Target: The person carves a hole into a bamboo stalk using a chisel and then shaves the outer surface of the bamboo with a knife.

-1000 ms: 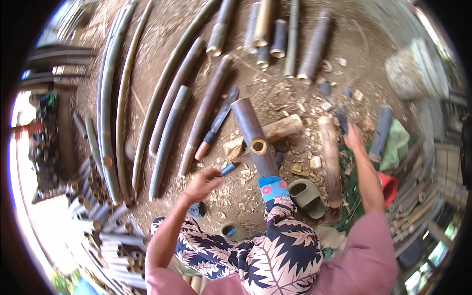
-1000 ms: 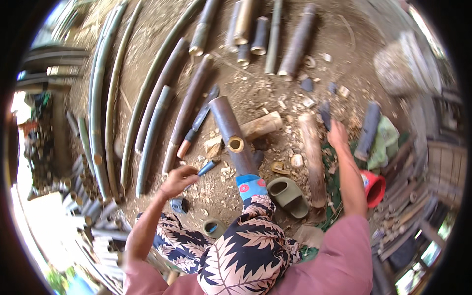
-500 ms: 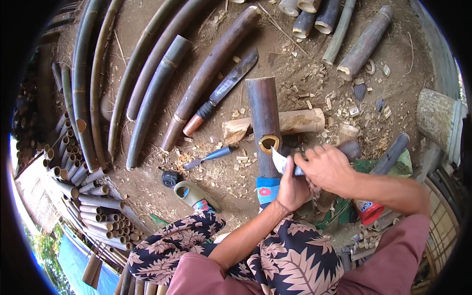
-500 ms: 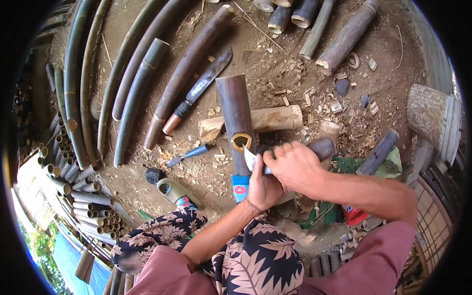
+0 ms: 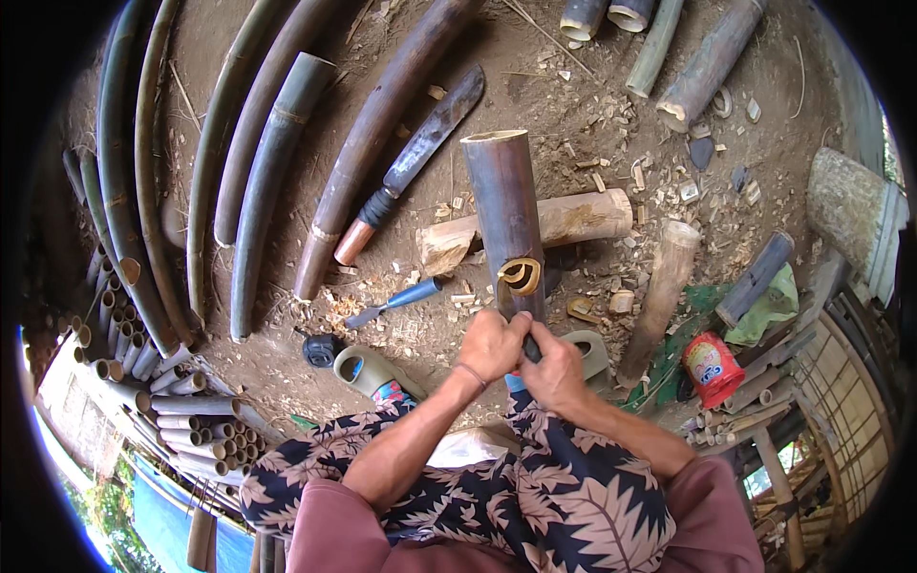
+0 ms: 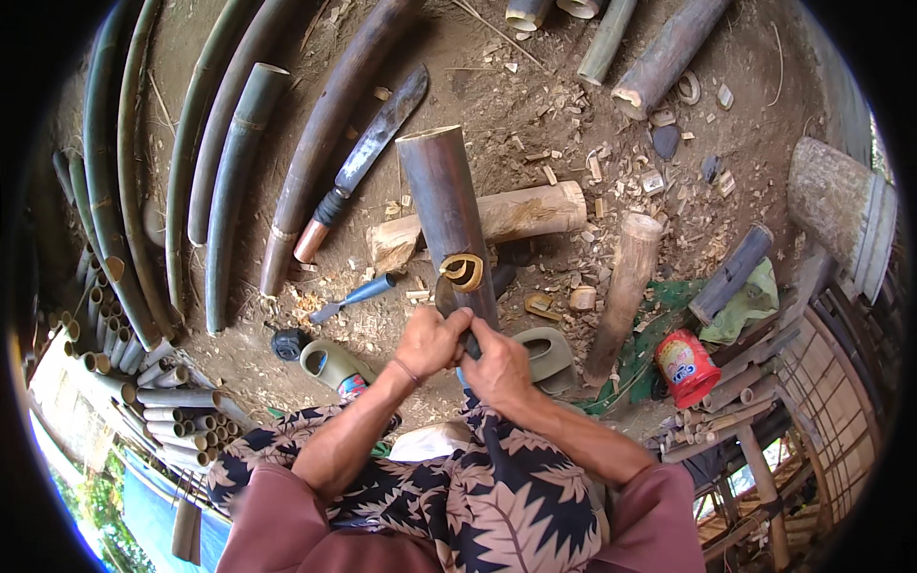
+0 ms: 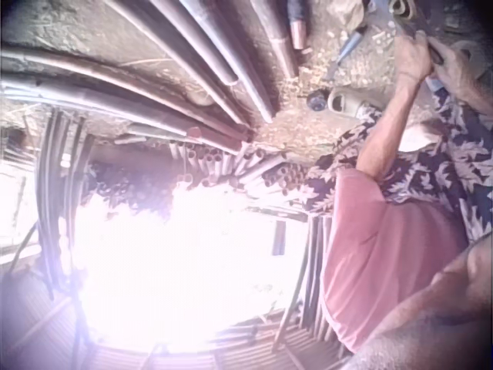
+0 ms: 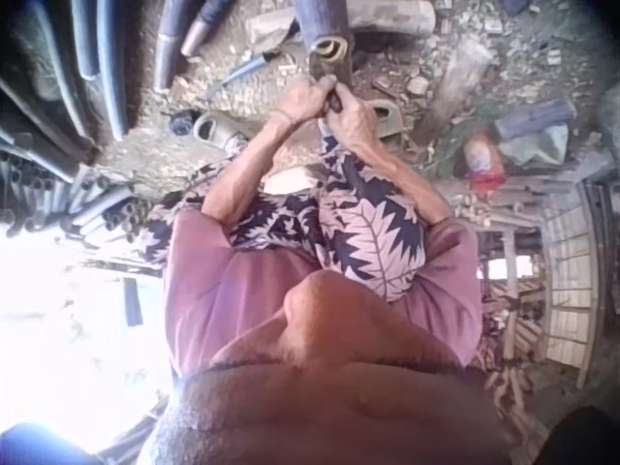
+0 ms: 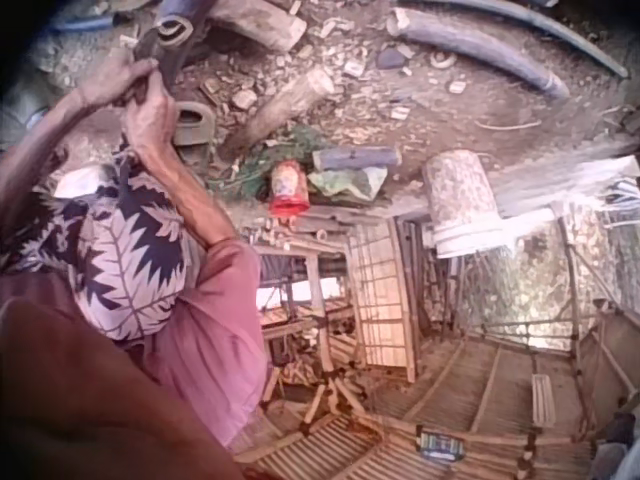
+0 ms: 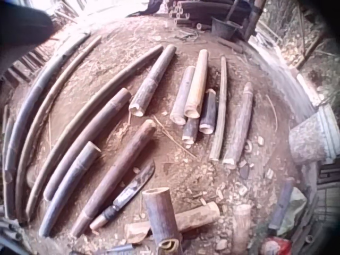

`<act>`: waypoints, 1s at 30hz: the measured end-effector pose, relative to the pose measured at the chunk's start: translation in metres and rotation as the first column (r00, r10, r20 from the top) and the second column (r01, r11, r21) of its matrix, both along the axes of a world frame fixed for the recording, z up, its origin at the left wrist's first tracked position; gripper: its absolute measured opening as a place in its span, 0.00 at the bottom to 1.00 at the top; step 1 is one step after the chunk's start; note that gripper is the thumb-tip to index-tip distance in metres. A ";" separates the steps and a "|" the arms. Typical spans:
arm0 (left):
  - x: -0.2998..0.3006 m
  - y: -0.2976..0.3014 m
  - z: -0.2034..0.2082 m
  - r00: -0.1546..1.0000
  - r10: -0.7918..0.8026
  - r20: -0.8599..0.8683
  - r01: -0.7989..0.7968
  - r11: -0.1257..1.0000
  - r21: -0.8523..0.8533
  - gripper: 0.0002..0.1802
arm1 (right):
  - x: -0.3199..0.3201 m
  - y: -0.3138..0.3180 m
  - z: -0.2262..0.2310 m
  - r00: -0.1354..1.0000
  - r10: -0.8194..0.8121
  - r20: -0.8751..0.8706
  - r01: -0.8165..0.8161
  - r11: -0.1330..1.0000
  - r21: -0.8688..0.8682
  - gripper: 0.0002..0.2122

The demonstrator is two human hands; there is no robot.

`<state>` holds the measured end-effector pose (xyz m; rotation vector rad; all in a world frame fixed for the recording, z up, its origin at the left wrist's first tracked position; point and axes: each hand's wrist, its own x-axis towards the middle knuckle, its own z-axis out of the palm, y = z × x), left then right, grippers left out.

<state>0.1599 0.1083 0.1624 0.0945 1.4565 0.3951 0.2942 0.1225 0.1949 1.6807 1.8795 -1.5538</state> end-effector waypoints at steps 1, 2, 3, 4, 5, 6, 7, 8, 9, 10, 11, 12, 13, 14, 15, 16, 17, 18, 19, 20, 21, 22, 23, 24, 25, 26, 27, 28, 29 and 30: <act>-0.012 0.008 0.005 0.994 -0.111 -0.020 0.112 0.993 0.039 0.18 | 0.000 0.000 0.000 1.000 -0.006 -0.023 0.007 1.000 0.012 0.18; -0.017 0.011 0.010 0.975 -0.220 -0.042 0.223 0.972 0.075 0.18 | 0.002 0.005 -0.002 0.999 -0.013 -0.046 0.014 1.000 0.024 0.19; -0.014 0.002 0.016 0.991 -0.131 0.027 0.130 0.991 0.027 0.18 | 0.004 0.005 0.002 0.998 -0.019 -0.064 0.022 0.999 0.041 0.19; -0.002 0.000 0.012 0.997 -0.008 0.074 0.008 1.000 0.002 0.18 | 0.009 0.018 0.012 0.996 0.088 0.004 -0.088 0.996 -0.013 0.19; 0.013 0.001 0.004 0.986 0.115 0.122 -0.113 0.993 -0.027 0.19 | 0.018 0.021 0.008 0.990 0.129 0.048 -0.127 0.991 -0.049 0.20; 0.031 0.001 -0.004 0.990 0.114 -0.078 -0.094 0.970 0.223 0.19 | 0.021 0.032 0.011 0.989 0.149 0.018 -0.149 0.989 0.011 0.21; 0.033 0.015 -0.004 0.992 0.040 -0.124 -0.010 0.973 0.231 0.19 | 0.025 0.047 0.011 0.986 0.167 -0.011 -0.166 0.983 0.073 0.21; 0.032 0.024 0.000 0.982 0.185 -0.031 -0.175 0.965 0.193 0.18 | 0.026 0.074 0.009 0.940 0.341 -0.024 -0.339 0.939 0.064 0.21; 0.027 0.032 0.013 0.947 0.315 0.059 -0.320 0.940 0.120 0.17 | 0.021 0.099 0.012 0.871 0.490 -0.039 -0.489 0.872 0.036 0.21; 0.028 0.031 0.013 0.865 0.477 0.157 -0.492 0.867 0.074 0.17 | 0.009 0.117 0.023 0.761 0.648 0.031 -0.649 0.759 0.045 0.19; 0.032 0.030 0.014 0.741 0.629 0.235 -0.648 0.762 0.005 0.16 | -0.010 0.135 0.038 0.639 0.762 0.099 -0.768 0.638 0.053 0.19; 0.034 0.027 0.020 0.592 0.747 0.303 -0.765 0.639 -0.079 0.15 | -0.025 0.141 0.047 0.538 0.832 0.139 -0.842 0.538 0.042 0.15; 0.031 0.031 0.029 0.491 0.813 0.313 -0.822 0.551 -0.143 0.12 | -0.035 0.148 0.048 0.432 0.884 0.180 -0.901 0.433 0.036 0.12; 0.032 0.028 0.026 0.348 0.851 0.393 -0.863 0.455 -0.221 0.12 | -0.043 0.153 0.044 0.335 0.933 0.131 -0.941 0.324 0.101 0.12; 0.031 0.023 0.025 0.193 0.873 0.448 -0.890 0.348 -0.295 0.12 | -0.056 0.158 0.044 0.222 0.972 0.079 -0.961 0.205 0.184 0.11; 0.031 0.015 0.018 0.065 0.849 0.525 -0.894 0.283 -0.347 0.14 | -0.074 0.162 0.044 0.106 0.993 0.055 -0.983 0.096 0.159 0.05; 0.034 0.014 0.018 -0.051 0.882 0.469 -0.889 0.174 -0.423 0.18 | -0.089 0.161 0.042 0.006 0.993 0.117 -0.984 -0.015 0.177 0.06; 0.031 0.018 0.023 -0.032 0.883 0.467 -0.883 0.194 -0.427 0.21 | -0.107 0.162 0.045 -0.065 0.985 0.161 -0.986 -0.088 0.141 0.06; 0.024 0.021 0.027 -0.015 0.883 0.470 -0.879 0.212 -0.426 0.25 | -0.119 0.165 0.049 -0.140 0.968 0.207 -0.981 -0.164 0.105 0.06; 0.025 0.016 0.027 0.117 0.827 0.551 -0.869 0.353 -0.345 0.27 | -0.116 0.173 0.050 -0.113 0.976 0.186 -0.991 -0.125 0.054 0.07; 0.025 0.006 0.023 0.241 0.750 0.616 -0.847 0.472 -0.244 0.30 | -0.108 0.177 0.047 -0.097 0.981 0.168 -0.995 -0.100 0.013 0.08; 0.026 -0.002 0.017 0.358 0.657 0.663 -0.810 0.572 -0.128 0.34 | -0.068 0.167 0.023 0.085 0.974 0.210 -0.967 0.030 0.252 0.10; 0.028 -0.016 0.021 0.479 0.621 0.621 -0.730 0.674 -0.112 0.39 | -0.053 0.162 0.030 0.161 0.978 0.134 -0.985 0.151 0.083 0.12; 0.034 -0.032 0.031 0.641 0.518 0.566 -0.662 0.746 0.066 0.37 | -0.032 0.147 0.031 0.273 0.955 0.115 -0.954 0.253 0.163 0.12; 0.044 -0.044 0.040 0.777 0.398 0.487 -0.554 0.799 0.232 0.35 | -0.011 0.128 0.028 0.384 0.918 0.096 -0.906 0.355 0.232 0.13; 0.052 -0.056 0.051 0.883 0.266 0.386 -0.416 0.825 0.383 0.34 | -0.002 0.097 0.030 0.724 0.689 0.033 -0.684 0.709 0.171 0.13; 0.060 -0.067 0.056 0.957 0.142 0.254 -0.257 0.823 0.507 0.36 | 0.001 0.071 0.030 0.940 0.342 -0.007 -0.340 0.936 0.088 0.13; 0.064 -0.084 0.052 0.974 0.133 0.185 -0.206 0.862 0.462 0.40 | -0.004 0.062 0.038 0.993 0.045 -0.106 -0.061 0.987 -0.150 0.14; 0.063 -0.099 0.047 0.970 0.214 0.115 -0.242 0.892 0.382 0.38 | 0.001 0.047 0.030 0.996 -0.020 -0.086 0.002 0.979 -0.202 0.13; 0.050 -0.109 0.043 0.992 0.107 -0.073 -0.068 0.909 0.410 0.37 | -0.003 0.041 0.020 0.996 -0.006 -0.084 -0.019 0.956 -0.292 0.14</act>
